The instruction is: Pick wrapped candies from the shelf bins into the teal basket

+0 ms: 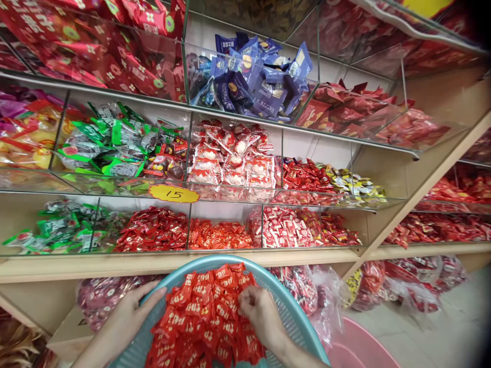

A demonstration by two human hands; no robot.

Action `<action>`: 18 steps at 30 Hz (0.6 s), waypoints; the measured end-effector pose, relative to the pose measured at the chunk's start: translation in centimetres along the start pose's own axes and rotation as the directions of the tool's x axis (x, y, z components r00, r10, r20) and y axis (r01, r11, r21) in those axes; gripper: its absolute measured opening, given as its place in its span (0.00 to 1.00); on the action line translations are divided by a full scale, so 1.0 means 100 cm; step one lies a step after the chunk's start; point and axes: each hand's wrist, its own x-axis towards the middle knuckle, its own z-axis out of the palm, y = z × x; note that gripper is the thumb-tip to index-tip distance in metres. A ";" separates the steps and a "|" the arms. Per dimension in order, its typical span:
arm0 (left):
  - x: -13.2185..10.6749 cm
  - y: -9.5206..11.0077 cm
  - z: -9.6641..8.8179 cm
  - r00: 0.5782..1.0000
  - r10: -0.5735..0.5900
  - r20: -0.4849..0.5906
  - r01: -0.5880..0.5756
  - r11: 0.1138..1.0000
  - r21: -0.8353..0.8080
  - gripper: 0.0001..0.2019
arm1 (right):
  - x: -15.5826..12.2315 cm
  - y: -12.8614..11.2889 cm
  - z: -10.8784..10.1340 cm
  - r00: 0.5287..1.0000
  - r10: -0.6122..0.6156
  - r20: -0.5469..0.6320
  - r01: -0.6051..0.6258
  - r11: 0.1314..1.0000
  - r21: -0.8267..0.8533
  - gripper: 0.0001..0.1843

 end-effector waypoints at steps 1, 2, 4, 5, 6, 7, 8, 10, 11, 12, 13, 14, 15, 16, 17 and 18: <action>0.000 0.001 0.000 1.000 -0.002 0.000 0.002 1.000 -0.002 0.20 | 0.000 -0.001 0.000 1.000 0.003 0.005 -0.003 1.000 -0.002 0.10; 0.000 0.002 0.000 1.000 -0.006 0.000 0.006 1.000 -0.006 0.20 | 0.000 -0.002 -0.001 1.000 0.004 0.011 -0.004 1.000 -0.001 0.10; -0.001 0.006 -0.001 1.000 -0.016 0.008 0.016 1.000 -0.023 0.20 | -0.001 -0.002 -0.001 1.000 0.002 0.024 -0.002 1.000 0.003 0.11; -0.001 0.009 -0.001 1.000 -0.019 0.015 0.020 0.999 -0.035 0.20 | -0.001 -0.002 -0.001 1.000 0.000 0.029 -0.001 1.000 0.002 0.12; -0.001 0.010 -0.001 1.000 -0.020 0.019 0.021 0.999 -0.046 0.19 | -0.001 -0.001 -0.001 0.999 -0.001 0.033 0.001 1.000 -0.004 0.12; -0.002 0.012 -0.001 1.000 -0.020 0.017 0.021 0.998 -0.054 0.19 | -0.002 0.000 -0.001 0.999 -0.002 0.037 0.003 1.000 -0.014 0.12; -0.002 0.012 -0.001 1.000 -0.021 0.009 0.022 0.998 -0.059 0.19 | -0.002 0.000 -0.002 0.999 -0.003 0.039 0.004 1.000 -0.027 0.12; -0.002 0.011 -0.001 1.000 -0.023 -0.017 0.022 0.998 -0.061 0.19 | -0.002 -0.002 -0.006 0.999 -0.012 0.035 0.014 0.998 -0.061 0.12; -0.002 0.009 -0.001 0.999 -0.022 -0.027 0.021 0.998 -0.058 0.19 | -0.001 -0.005 -0.009 0.999 -0.027 0.024 0.028 0.997 -0.075 0.12; -0.002 0.008 -0.001 0.999 -0.019 -0.027 0.017 0.998 -0.053 0.19 | 0.001 -0.010 -0.013 0.999 -0.048 0.009 0.049 0.995 -0.085 0.12; -0.001 0.007 -0.001 1.000 -0.013 -0.019 0.012 0.999 -0.047 0.19 | 0.005 -0.017 -0.018 0.997 -0.079 -0.006 0.078 0.993 -0.089 0.13; -0.001 0.006 -0.001 1.000 -0.005 -0.003 0.005 0.999 -0.041 0.19 | 0.012 -0.026 -0.024 0.993 -0.118 -0.022 0.115 0.989 -0.088 0.13; -0.001 0.006 -0.001 1.000 0.002 0.017 -0.002 0.999 -0.036 0.19 | 0.021 -0.036 -0.029 0.987 -0.160 -0.032 0.157 0.984 -0.088 0.14; -0.001 0.006 -0.001 0.999 0.007 0.038 -0.005 0.999 -0.034 0.19 | 0.032 -0.046 -0.034 0.979 -0.203 -0.031 0.199 0.976 -0.093 0.14; -0.001 0.007 -0.001 0.998 0.009 0.056 -0.007 0.999 -0.036 0.19 | 0.046 -0.055 -0.038 0.968 -0.250 -0.032 0.245 0.962 -0.116 0.14; -0.001 0.009 -0.001 0.997 0.010 0.071 -0.007 0.999 -0.043 0.19 | 0.061 -0.064 -0.041 0.957 -0.291 -0.009 0.286 0.944 -0.165 0.12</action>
